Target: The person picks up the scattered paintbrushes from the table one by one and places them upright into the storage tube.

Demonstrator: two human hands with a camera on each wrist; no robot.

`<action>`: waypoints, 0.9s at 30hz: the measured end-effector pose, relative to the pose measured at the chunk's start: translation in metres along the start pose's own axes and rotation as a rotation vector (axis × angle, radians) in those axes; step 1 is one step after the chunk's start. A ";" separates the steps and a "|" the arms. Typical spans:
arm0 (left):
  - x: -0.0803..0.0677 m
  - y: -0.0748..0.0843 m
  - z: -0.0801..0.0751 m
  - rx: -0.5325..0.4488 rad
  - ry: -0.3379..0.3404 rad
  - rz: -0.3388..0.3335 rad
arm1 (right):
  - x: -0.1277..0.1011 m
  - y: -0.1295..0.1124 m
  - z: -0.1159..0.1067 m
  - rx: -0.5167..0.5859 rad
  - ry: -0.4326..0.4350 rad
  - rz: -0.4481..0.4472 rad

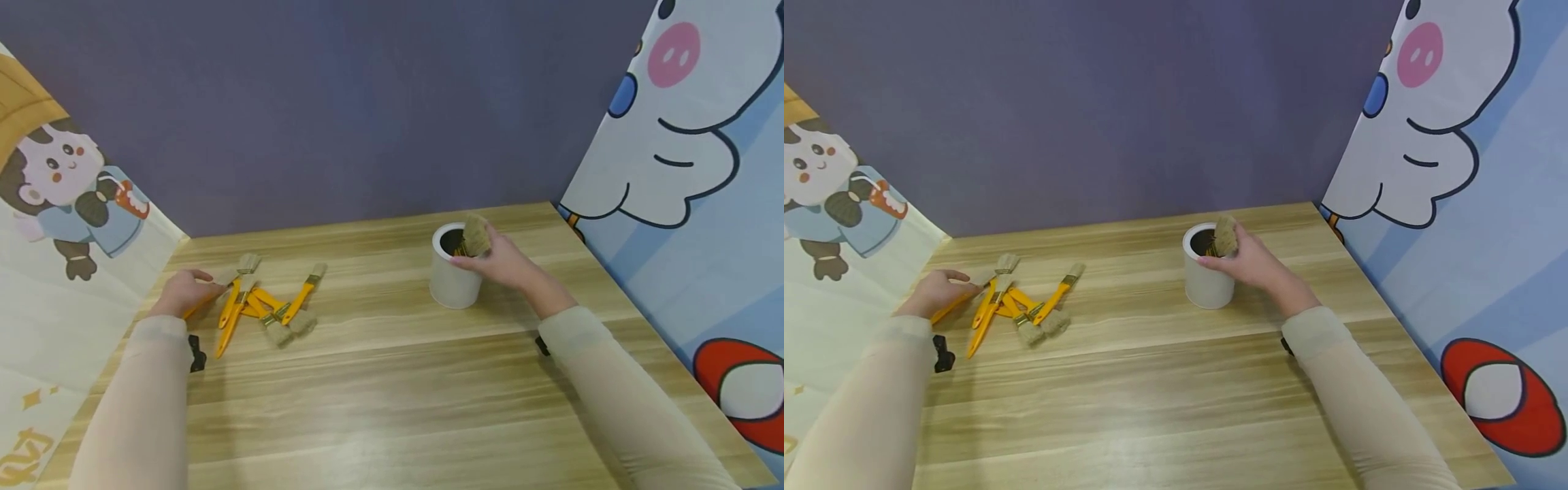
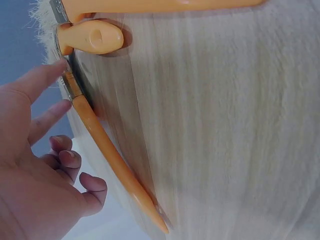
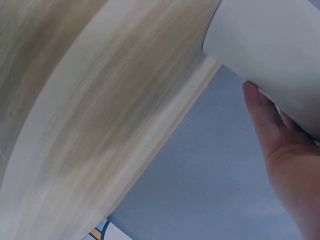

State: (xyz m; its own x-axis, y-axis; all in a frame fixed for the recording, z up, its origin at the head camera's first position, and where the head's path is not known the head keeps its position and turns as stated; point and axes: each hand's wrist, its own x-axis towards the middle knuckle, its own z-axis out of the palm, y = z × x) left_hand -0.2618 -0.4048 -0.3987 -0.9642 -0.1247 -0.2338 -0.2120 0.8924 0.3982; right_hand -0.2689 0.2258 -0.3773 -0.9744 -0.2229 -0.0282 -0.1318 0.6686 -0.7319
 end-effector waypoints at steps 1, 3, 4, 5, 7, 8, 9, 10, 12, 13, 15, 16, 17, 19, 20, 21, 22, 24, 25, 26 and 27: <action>-0.001 0.000 0.000 0.003 -0.005 -0.011 | 0.000 0.000 0.000 0.002 0.001 0.001; -0.002 0.001 0.000 0.016 -0.007 -0.028 | 0.001 -0.001 0.001 0.005 0.004 0.008; -0.002 0.001 0.000 0.018 -0.004 -0.034 | 0.002 -0.002 0.001 0.007 0.005 0.012; -0.002 0.001 0.000 0.022 0.001 -0.037 | 0.002 -0.002 0.001 0.005 0.002 0.019; -0.002 0.001 0.001 0.021 0.011 -0.037 | 0.001 -0.003 0.001 0.000 -0.002 0.030; -0.002 0.001 0.002 0.020 0.015 -0.039 | 0.001 -0.003 0.001 -0.003 -0.007 0.038; -0.001 0.000 0.002 0.022 0.023 -0.039 | 0.001 -0.003 0.001 -0.008 -0.012 0.046; -0.001 -0.001 0.002 0.022 0.030 -0.039 | 0.001 -0.003 0.001 -0.013 -0.016 0.050; -0.001 -0.002 0.003 0.015 0.042 -0.039 | 0.000 -0.003 0.001 -0.019 -0.024 0.054; -0.001 -0.003 0.003 0.009 0.052 -0.036 | 0.000 -0.003 0.001 -0.022 -0.026 0.056; -0.001 -0.003 0.002 -0.017 0.074 -0.041 | 0.000 -0.003 0.001 -0.024 -0.028 0.048; -0.001 -0.002 0.000 -0.028 0.085 -0.045 | -0.001 -0.003 0.001 -0.022 -0.026 0.040; 0.000 0.000 -0.002 -0.042 0.097 -0.048 | -0.001 -0.002 0.001 -0.015 -0.025 0.034; 0.000 0.005 -0.007 -0.058 0.115 -0.056 | 0.000 -0.002 0.000 -0.011 -0.020 0.018; 0.000 0.009 -0.011 -0.065 0.120 -0.060 | 0.000 -0.001 0.000 -0.009 -0.017 0.012; 0.000 0.013 -0.015 -0.066 0.126 -0.056 | 0.000 -0.001 0.000 -0.007 -0.015 0.008; 0.000 0.017 -0.020 -0.064 0.133 -0.049 | 0.000 0.000 0.000 -0.006 -0.014 0.003; 0.000 0.028 -0.030 -0.069 0.146 -0.033 | 0.000 0.000 0.000 -0.005 -0.012 0.003; -0.001 0.034 -0.036 -0.072 0.155 -0.021 | 0.000 0.000 -0.001 -0.005 -0.013 0.007; -0.001 0.042 -0.041 -0.077 0.166 -0.010 | -0.001 0.000 -0.001 -0.004 -0.014 0.015; -0.002 0.049 -0.047 -0.080 0.178 -0.001 | -0.001 0.001 -0.001 -0.003 -0.015 0.018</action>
State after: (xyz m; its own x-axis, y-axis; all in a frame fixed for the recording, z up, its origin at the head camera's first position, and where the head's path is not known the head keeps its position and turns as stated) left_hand -0.2780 -0.3810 -0.3372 -0.9755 -0.2063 -0.0768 -0.2180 0.8560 0.4688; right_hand -0.2682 0.2270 -0.3770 -0.9738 -0.2212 -0.0518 -0.1144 0.6745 -0.7293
